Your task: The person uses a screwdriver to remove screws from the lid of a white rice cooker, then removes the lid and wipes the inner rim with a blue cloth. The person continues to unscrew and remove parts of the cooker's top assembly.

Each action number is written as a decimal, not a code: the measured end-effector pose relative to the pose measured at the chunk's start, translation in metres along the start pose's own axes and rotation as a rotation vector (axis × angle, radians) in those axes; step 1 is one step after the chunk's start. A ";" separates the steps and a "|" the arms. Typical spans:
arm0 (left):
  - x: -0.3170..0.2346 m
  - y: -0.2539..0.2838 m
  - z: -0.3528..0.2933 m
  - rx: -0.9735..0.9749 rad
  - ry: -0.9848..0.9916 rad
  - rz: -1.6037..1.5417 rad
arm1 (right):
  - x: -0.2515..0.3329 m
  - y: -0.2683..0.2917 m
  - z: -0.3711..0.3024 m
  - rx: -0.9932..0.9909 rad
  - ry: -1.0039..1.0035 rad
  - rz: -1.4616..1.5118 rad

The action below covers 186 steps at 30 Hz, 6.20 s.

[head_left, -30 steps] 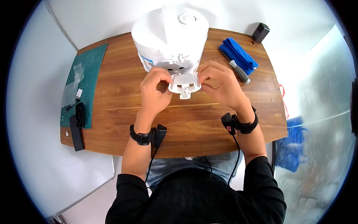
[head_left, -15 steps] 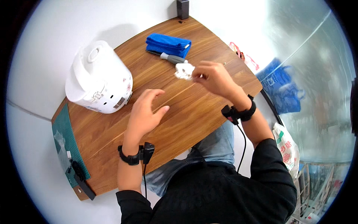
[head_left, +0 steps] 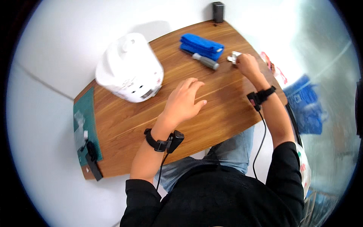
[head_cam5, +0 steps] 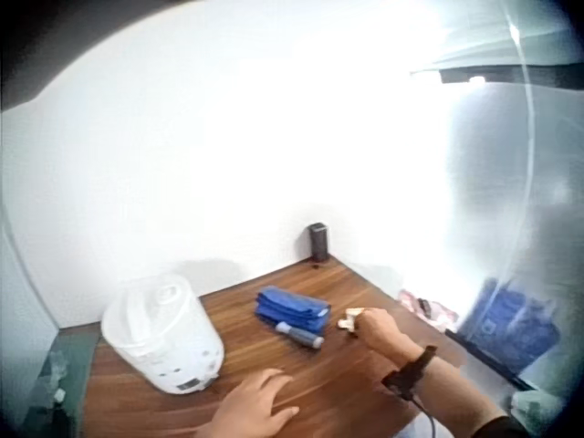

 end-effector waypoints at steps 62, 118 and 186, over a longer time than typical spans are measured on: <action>0.100 0.104 -0.098 -0.788 0.354 -0.588 | 0.278 0.029 -0.008 0.207 0.309 1.450; 0.089 0.109 -0.102 -0.910 0.215 -0.479 | 0.289 0.031 -0.020 0.198 0.163 1.392; 0.100 0.119 -0.106 -1.115 0.254 -0.404 | 0.303 0.001 0.035 0.492 0.002 1.762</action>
Point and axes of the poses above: each hand's wrist, its own z-axis towards the middle knuckle, its own y-axis out of the back of the hand, x = y × z, the point moved 7 cm from there along z, towards the middle knuckle, and after that the axes turned 12 degrees about -x, right-handed, at the moved point
